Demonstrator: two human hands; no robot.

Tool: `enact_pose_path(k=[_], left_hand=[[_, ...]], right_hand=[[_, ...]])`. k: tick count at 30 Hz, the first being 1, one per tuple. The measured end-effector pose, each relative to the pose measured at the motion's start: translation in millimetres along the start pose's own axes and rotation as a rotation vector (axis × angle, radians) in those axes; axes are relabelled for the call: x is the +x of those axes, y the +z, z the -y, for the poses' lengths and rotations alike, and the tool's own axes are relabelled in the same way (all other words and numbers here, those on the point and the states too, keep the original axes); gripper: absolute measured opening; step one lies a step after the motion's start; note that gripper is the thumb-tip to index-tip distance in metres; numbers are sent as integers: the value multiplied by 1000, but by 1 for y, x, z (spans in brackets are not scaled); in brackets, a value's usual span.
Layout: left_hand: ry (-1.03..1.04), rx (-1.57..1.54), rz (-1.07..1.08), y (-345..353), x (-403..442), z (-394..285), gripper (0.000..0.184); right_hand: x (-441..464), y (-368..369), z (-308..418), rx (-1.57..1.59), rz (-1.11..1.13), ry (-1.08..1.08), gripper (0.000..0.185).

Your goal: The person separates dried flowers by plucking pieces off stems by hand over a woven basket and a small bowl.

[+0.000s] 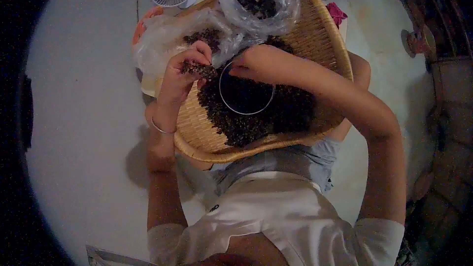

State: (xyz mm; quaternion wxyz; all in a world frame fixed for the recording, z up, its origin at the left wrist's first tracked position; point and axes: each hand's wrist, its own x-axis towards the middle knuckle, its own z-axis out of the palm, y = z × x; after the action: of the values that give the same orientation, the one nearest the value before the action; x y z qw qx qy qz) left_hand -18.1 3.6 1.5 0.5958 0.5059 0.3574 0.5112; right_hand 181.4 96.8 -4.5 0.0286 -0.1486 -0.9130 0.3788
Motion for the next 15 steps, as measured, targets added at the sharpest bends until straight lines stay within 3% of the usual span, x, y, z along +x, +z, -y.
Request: enact_pose_path(k=[4,6,9,12,15], left_hand=[[-9,-17,-127,11,1,-4,16],[-66,-96,-191,13,2,-4,18],[-183,-79,-305,15,4,-1,19],[-199,-39,-373,19,5,-1,17],[-189,-15,-355,21,6,-3,16]], right_hand=[[-6,-15,2,346,-19,143,10],[-9,-20,2,557,-250,-25,16],[-14,-29,16,698,-272,11,17],[-9,-19,15,483,-409,-167,21],[-9,-14,14,444,-422,-148,21]])
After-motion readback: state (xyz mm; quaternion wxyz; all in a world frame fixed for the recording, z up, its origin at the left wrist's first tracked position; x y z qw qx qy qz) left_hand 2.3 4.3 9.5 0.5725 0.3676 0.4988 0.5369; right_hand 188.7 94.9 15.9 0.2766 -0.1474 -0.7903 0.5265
